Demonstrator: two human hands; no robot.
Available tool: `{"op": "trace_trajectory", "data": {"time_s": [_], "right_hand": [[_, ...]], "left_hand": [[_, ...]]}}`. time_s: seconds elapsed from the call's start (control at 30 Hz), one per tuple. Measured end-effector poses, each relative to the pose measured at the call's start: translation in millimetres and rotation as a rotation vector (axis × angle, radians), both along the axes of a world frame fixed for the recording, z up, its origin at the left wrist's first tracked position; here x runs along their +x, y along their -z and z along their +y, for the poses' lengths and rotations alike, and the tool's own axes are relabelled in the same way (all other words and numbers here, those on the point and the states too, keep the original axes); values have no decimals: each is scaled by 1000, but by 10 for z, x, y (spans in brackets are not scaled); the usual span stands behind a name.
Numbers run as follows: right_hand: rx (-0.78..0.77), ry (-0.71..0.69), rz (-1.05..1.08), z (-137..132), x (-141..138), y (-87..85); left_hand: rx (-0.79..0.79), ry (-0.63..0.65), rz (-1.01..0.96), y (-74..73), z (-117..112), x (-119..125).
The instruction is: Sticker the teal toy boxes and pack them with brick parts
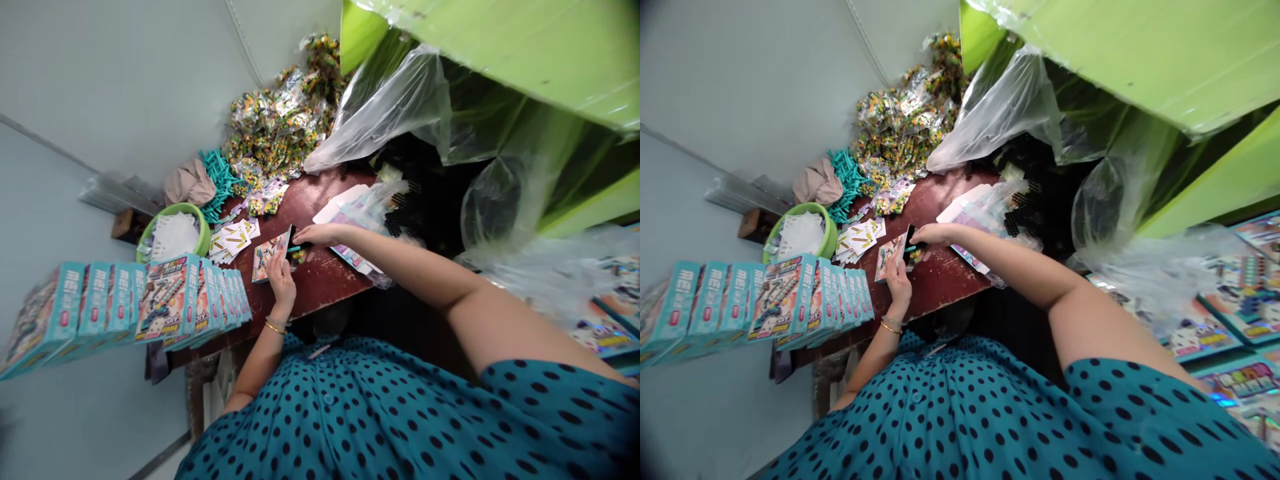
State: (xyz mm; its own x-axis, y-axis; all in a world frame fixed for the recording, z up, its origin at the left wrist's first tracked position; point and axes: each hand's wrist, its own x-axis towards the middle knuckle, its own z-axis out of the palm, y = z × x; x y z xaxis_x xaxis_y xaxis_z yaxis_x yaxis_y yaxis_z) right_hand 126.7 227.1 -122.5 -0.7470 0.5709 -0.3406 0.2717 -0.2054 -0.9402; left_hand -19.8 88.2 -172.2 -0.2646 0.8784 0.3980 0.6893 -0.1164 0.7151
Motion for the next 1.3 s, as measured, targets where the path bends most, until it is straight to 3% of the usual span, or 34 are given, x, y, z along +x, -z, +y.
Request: {"op": "trace_trajectory", "data": {"time_s": [0.1, 0.2, 0.37, 0.43, 0.5, 0.53, 0.6, 0.67, 0.77, 0.83, 0.93, 1.03, 1.1, 1.17, 1.3], "right_hand": [[300, 103, -187, -51, -185, -35], [426, 188, -199, -129, -337, -57], [613, 143, -167, -324, -413, -80], [714, 322, -104, -395, -363, -115], [917, 485, 13, -473, -297, -156], [1032, 485, 68, -513, -266, -172], [1206, 343, 118, -582, -215, -181], [1261, 283, 116, -604, -171, -154], [1110, 570, 122, -518, -134, -49], [878, 673, 169, -427, -160, 50], [494, 543, 256, -343, -273, 184], [232, 416, 359, -321, -340, 220], [104, 318, 440, -286, -305, 179], [59, 254, 477, -217, -230, 110], [217, 135, 354, -64, -153, -1]], "left_hand": [[6, -2, -50, -57, 14, -52], [55, -24, -102, -150, 21, -92], [81, -31, -210, -275, -5, -175], [62, -121, -308, -304, -11, -228], [81, -214, -469, -349, 5, -290], [101, -229, -553, -382, 25, -321], [135, -185, -688, -467, 90, -378], [143, -112, -767, -551, 176, -428], [119, -69, -861, -593, 284, -485], [86, -3, -924, -531, 312, -499], [72, 42, -962, -343, 307, -493], [62, -124, -982, -184, 304, -540], [6, -168, -1015, -153, 314, -625], [-52, -143, -1045, -175, 322, -714], [-124, -109, -1049, -251, 325, -734]]}}
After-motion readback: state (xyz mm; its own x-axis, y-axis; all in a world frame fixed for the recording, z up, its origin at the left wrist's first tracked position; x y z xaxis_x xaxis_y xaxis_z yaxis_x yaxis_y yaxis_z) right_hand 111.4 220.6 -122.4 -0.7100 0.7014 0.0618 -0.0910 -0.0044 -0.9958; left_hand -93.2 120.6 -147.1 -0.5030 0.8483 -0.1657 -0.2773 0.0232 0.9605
